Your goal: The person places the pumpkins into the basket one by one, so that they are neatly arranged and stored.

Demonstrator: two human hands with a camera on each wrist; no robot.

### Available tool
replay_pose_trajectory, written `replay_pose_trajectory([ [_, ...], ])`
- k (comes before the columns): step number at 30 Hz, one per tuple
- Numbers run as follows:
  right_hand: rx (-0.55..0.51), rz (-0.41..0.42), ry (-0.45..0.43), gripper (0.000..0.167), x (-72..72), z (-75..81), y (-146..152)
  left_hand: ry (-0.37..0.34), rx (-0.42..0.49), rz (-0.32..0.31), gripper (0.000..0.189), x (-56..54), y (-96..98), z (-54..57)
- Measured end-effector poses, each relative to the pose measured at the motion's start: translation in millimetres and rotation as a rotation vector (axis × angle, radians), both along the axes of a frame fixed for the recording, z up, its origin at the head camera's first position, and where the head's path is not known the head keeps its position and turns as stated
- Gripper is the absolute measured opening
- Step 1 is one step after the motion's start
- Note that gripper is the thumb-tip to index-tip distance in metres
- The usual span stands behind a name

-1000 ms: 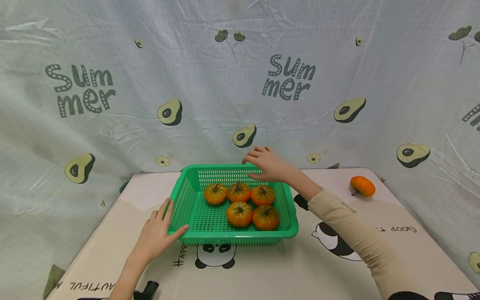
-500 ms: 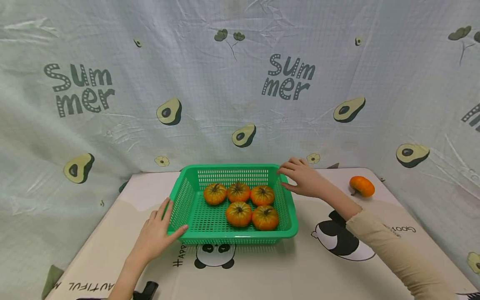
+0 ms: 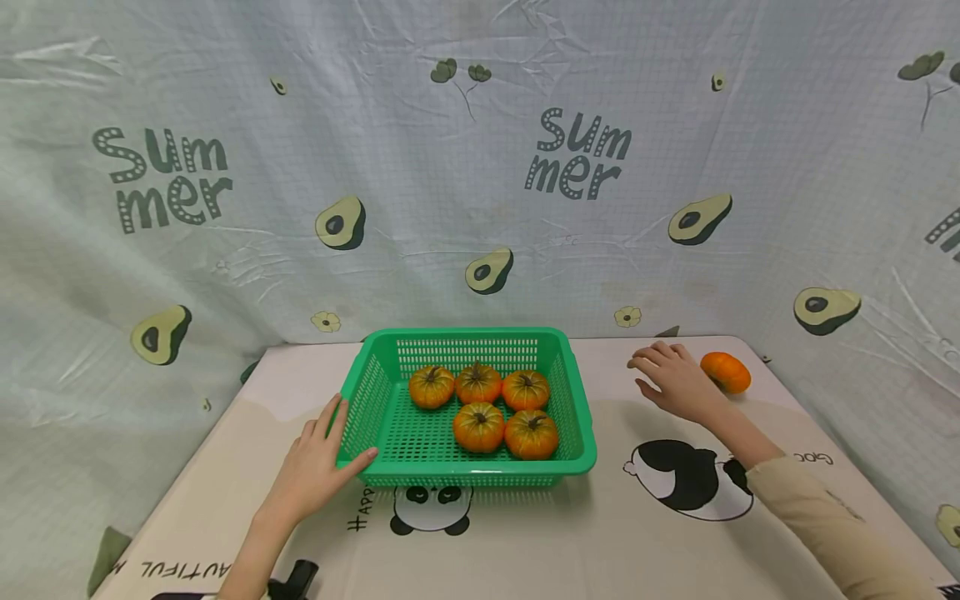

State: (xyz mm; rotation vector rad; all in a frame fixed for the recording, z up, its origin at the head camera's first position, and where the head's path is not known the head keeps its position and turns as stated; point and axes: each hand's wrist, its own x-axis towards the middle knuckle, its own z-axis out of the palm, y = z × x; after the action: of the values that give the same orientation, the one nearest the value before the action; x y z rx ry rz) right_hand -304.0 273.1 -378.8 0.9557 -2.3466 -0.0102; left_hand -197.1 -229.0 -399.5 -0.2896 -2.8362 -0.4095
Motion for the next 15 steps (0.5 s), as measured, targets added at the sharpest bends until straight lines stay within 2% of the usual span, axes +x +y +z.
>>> replay_pose_trajectory([
  [7, 0.007, -0.08, 0.005, 0.03, -4.0, -21.0, 45, -0.002, 0.009, 0.001, 0.085, 0.2, 0.3, -0.2],
  [15, 0.024, -0.181, 0.079, 0.037, -8.5, -34.3, 84, 0.003, 0.01, -0.012, 0.085, 1.1, -0.9, 0.0],
])
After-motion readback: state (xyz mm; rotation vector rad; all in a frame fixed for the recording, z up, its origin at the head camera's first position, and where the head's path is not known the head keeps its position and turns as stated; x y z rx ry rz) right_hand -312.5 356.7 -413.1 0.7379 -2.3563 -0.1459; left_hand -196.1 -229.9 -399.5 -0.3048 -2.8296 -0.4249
